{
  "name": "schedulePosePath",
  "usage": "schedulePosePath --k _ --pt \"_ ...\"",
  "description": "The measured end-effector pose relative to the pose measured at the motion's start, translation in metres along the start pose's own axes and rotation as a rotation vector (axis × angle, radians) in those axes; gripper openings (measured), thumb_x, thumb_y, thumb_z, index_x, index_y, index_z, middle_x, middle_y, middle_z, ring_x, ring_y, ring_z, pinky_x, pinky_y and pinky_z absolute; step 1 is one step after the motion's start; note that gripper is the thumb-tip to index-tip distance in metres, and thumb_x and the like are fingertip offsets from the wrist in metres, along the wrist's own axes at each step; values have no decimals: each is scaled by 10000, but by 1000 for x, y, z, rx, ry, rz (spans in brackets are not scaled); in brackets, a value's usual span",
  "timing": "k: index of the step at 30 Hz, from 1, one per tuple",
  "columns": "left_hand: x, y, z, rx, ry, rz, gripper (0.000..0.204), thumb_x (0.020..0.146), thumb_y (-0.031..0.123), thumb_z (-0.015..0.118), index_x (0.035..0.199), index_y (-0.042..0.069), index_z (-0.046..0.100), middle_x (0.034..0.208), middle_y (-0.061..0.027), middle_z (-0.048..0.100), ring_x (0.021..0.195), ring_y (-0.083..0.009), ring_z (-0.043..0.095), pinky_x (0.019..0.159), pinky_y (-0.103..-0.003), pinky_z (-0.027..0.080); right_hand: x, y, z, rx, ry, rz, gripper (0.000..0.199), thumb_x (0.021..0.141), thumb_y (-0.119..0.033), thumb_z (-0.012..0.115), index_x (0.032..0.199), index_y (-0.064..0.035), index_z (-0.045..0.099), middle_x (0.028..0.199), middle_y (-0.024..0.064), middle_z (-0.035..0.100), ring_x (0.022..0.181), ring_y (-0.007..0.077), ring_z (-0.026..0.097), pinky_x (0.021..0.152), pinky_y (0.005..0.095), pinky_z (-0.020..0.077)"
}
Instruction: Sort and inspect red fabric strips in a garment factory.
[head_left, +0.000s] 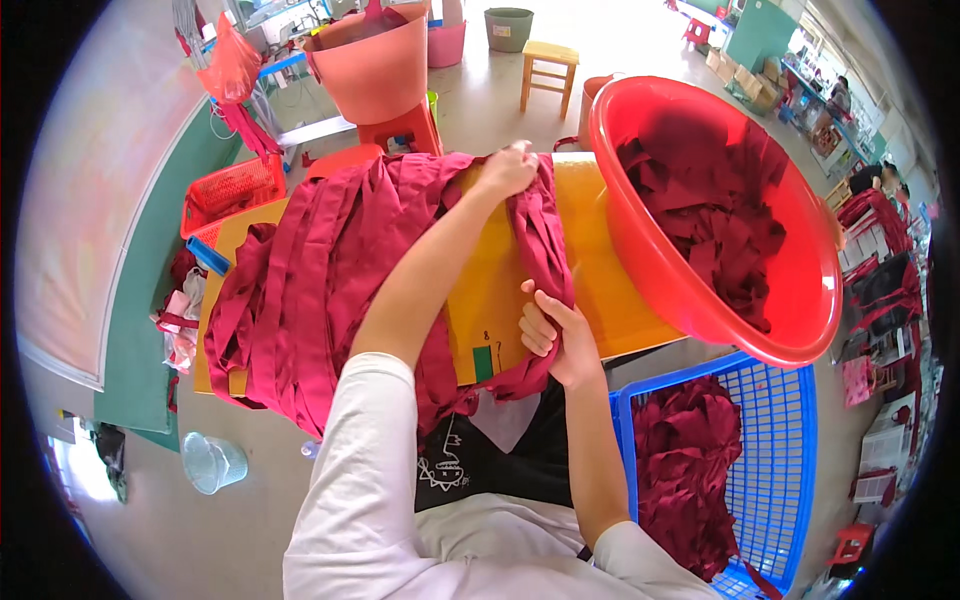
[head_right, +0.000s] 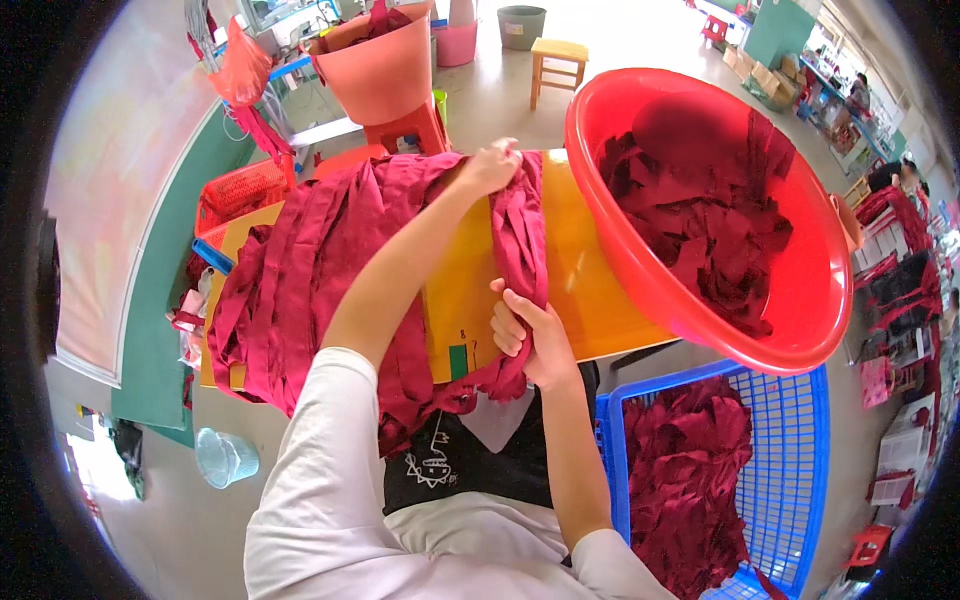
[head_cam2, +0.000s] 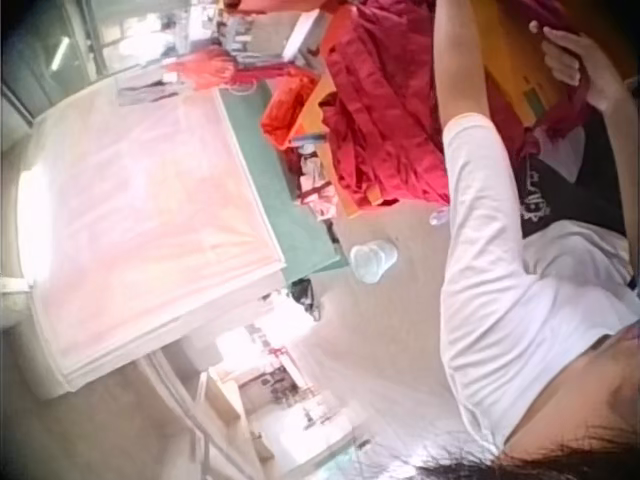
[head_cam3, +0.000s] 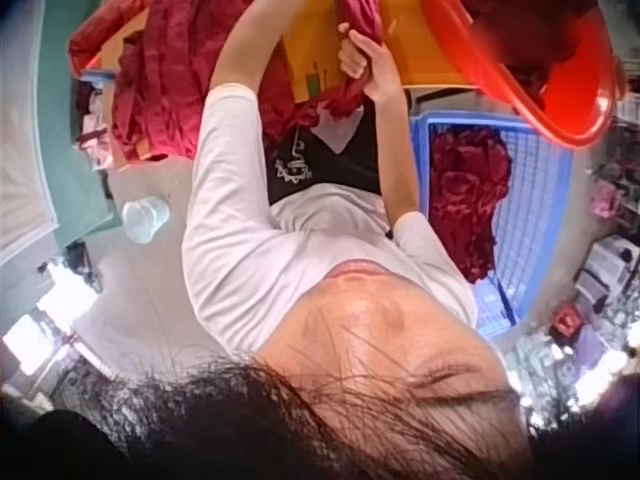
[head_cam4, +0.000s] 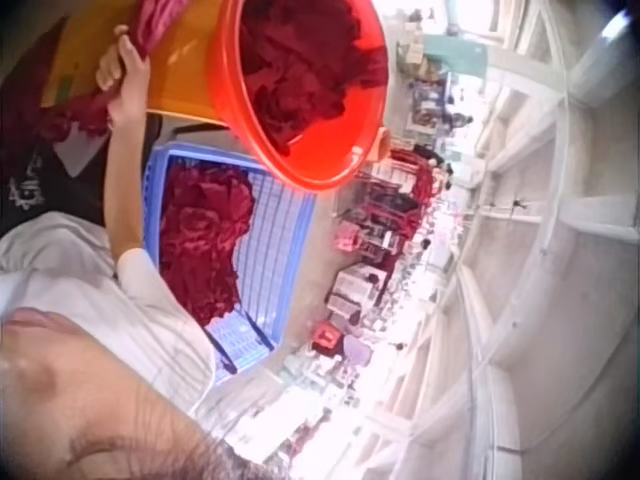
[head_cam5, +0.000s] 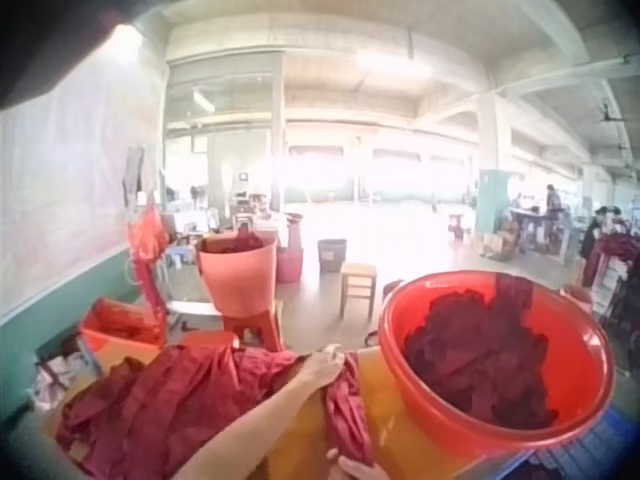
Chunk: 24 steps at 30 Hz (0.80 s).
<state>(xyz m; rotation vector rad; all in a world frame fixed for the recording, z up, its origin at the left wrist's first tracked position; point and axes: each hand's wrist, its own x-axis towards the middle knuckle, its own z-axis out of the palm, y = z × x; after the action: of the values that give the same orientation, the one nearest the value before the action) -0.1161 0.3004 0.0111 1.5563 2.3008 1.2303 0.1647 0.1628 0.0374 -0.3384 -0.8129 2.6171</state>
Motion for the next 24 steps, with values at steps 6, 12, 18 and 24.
schedulePosePath --k 6,12,18,24 --pt "-36 9 -118 529 55 91 227 836 235 576 899 45 684 895 -220 700 883 -400 683 791 -495 545 5 -4 2 -8 -45 -30 233 1013 -191 498 1140 -3 553 550 -45 314 440 74 309 427 241 271" --pt "-117 16 -182 839 -283 -42 371 809 428 615 847 67 692 928 -167 710 907 -359 681 818 -475 543 4 -3 -2 -4 -55 -20 236 1019 -191 481 1142 -6 562 537 -47 311 428 79 318 424 243 274" --pt "-152 46 -199 577 -459 80 269 779 314 657 778 46 685 798 -201 673 825 -362 676 733 -463 535 3 -5 -3 29 -125 -2 228 1021 -195 479 1127 -17 573 614 -16 490 532 97 499 505 223 419" --pt "-169 95 -154 172 -207 137 290 857 257 606 761 -16 632 787 -243 644 820 -407 662 754 -513 509 15 5 3 -172 70 1 351 1001 -211 540 1196 79 574 1149 204 663 1052 290 667 964 377 534"
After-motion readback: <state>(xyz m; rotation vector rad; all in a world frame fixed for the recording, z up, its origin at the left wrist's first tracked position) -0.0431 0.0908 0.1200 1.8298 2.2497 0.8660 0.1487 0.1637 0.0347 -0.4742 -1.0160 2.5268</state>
